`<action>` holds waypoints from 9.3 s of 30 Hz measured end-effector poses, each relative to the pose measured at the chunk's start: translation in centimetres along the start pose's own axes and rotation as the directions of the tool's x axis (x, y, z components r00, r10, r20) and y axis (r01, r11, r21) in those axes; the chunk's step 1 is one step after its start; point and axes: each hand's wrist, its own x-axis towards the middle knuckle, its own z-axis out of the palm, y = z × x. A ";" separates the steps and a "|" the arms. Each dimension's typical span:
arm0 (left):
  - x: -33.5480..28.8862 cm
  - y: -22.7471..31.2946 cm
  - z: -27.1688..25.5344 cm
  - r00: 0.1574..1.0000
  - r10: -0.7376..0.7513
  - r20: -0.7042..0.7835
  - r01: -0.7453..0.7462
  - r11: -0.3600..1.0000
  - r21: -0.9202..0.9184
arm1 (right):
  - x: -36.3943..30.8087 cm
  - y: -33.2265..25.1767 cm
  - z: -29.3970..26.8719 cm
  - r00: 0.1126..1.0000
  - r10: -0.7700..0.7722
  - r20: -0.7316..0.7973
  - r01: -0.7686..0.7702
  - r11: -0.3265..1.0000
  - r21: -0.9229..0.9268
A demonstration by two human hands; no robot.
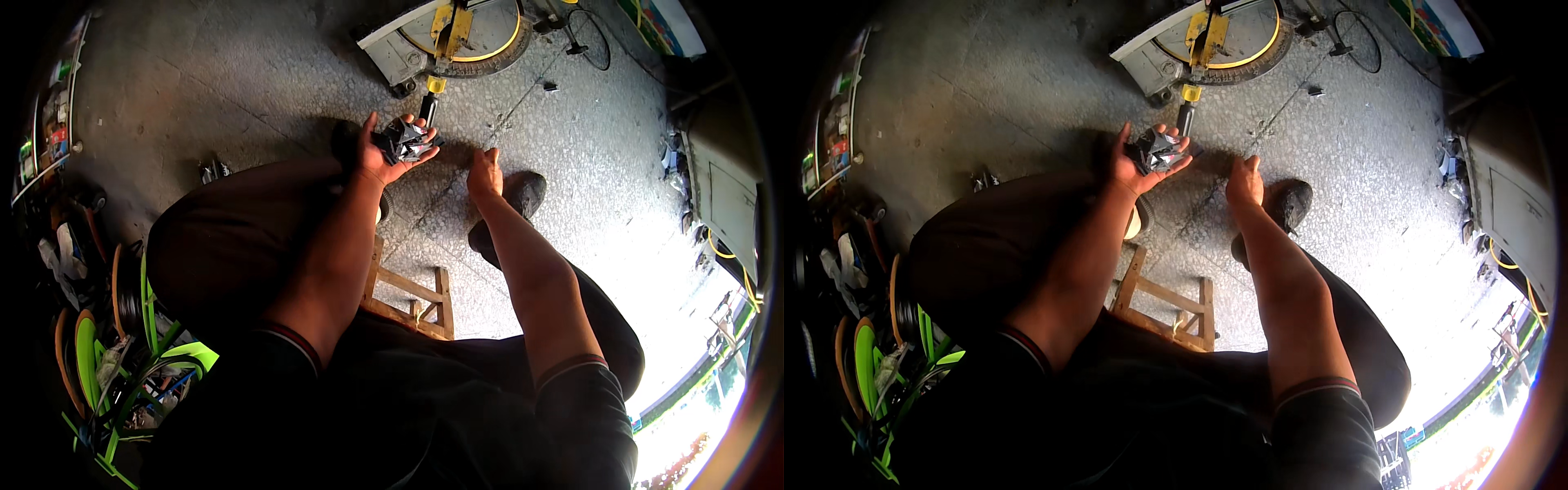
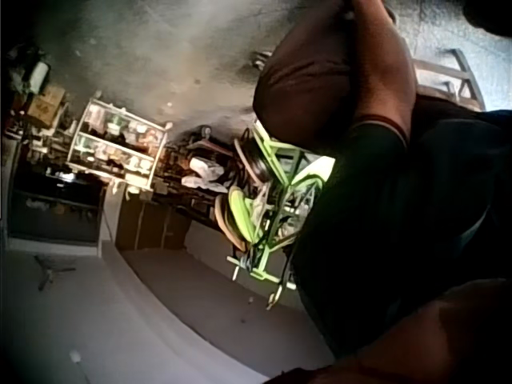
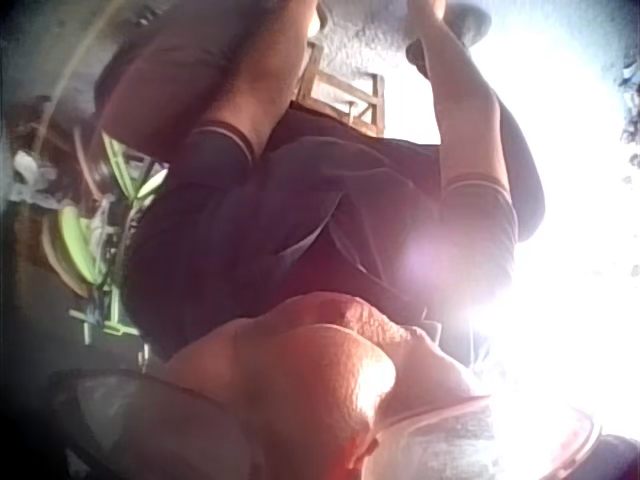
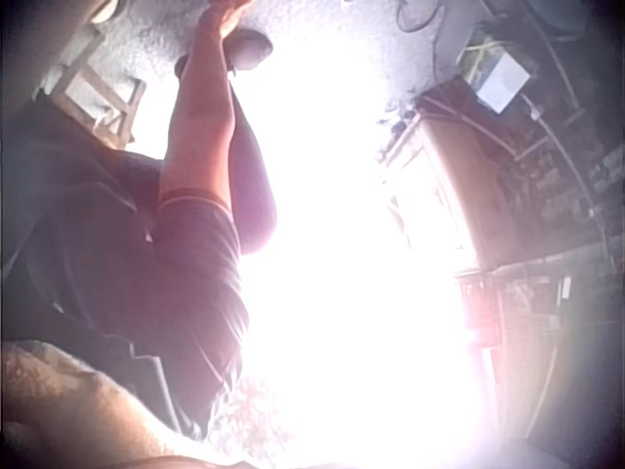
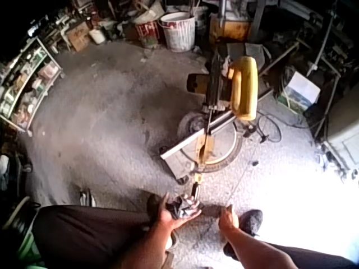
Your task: The person cuts metal rods using a miter saw, then collects and handles small metal components while seated on a stool.
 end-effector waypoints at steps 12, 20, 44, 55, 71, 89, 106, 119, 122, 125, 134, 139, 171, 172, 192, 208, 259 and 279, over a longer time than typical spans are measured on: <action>-0.1 0.6 -0.2 0.997 0.052 0.056 -0.046 0.994 -0.100 | 2.4 -9.9 1.4 0.993 0.105 -0.052 -0.087 0.957 0.276; 1.6 0.7 0.6 0.994 0.062 0.086 -0.053 0.993 -0.105 | 4.4 -7.4 1.8 0.973 0.040 -0.228 0.036 0.947 0.319; 4.8 0.2 4.0 0.999 0.038 -0.022 -0.039 0.999 -0.023 | 21.7 6.2 -14.4 0.878 0.320 -0.356 -0.264 0.944 0.197; 4.8 -0.4 3.9 0.994 0.032 0.106 -0.026 0.998 -0.058 | 13.4 2.0 -9.4 0.951 0.278 0.136 -0.196 0.199 0.960; -1.7 -3.2 11.0 0.945 0.196 0.262 -0.201 0.980 -0.009 | -7.3 -19.8 -22.0 0.909 0.070 -0.410 0.396 0.158 0.905; -8.5 -8.2 15.6 0.871 0.330 0.365 -0.396 0.910 0.122 | -20.1 -23.4 -23.0 0.565 -0.150 -0.811 0.555 0.797 0.239; -17.9 -14.2 29.1 0.890 0.381 0.249 -0.423 0.896 0.139 | -26.7 -24.6 -32.2 0.441 -0.077 -0.894 0.724 0.619 0.304; -12.4 -9.0 31.0 0.871 0.488 0.051 -0.411 0.669 0.619 | -17.4 -26.2 -32.4 0.734 -0.055 -0.676 0.545 0.642 0.539; -10.6 -7.2 32.4 0.795 0.605 -0.045 -0.462 0.653 0.600 | -15.3 -28.9 -33.2 0.807 -0.047 -0.589 0.526 0.511 0.680; -10.1 -5.8 33.5 0.762 0.621 -0.181 -0.466 0.721 0.513 | -14.0 -30.5 -33.7 0.829 -0.064 -0.556 0.482 0.586 0.651; -20.1 -7.1 34.0 0.880 0.368 -0.300 -0.459 0.819 -0.345 | -20.9 -35.7 -37.8 0.884 -0.416 -0.212 0.448 0.884 0.133; -31.5 -3.8 46.8 0.778 0.562 -0.280 -0.628 0.698 -0.345 | -29.1 -48.6 -48.6 0.733 -0.654 -0.184 0.680 0.711 0.181; -55.0 57.0 75.3 0.334 0.941 -0.052 -0.859 0.282 -0.428 | -24.0 -118.4 -60.1 0.487 -0.853 -0.188 0.770 0.318 0.552; -55.7 59.2 76.0 0.333 0.938 -0.096 -0.853 0.257 -0.454 | -23.8 -121.2 -60.0 0.448 -0.872 -0.198 0.789 0.281 0.547; -49.9 84.5 90.6 0.876 0.436 0.207 -0.481 0.818 0.316 | -8.5 -136.3 -66.4 0.638 -0.314 -0.703 0.749 0.466 0.472; -29.4 53.1 99.5 0.881 -0.463 0.098 0.369 0.802 0.469 | -10.6 -103.6 -80.2 0.255 0.485 -0.836 0.438 0.713 0.547; -21.8 -39.5 87.4 0.700 -0.672 -0.242 0.570 0.321 0.756 | -43.8 -22.4 -89.1 -0.173 0.879 -0.445 0.410 0.475 0.779; 12.4 -58.5 112.4 0.887 -0.456 0.079 0.214 0.555 0.804 | -20.1 5.2 -121.2 0.089 0.642 -0.761 0.485 0.640 0.596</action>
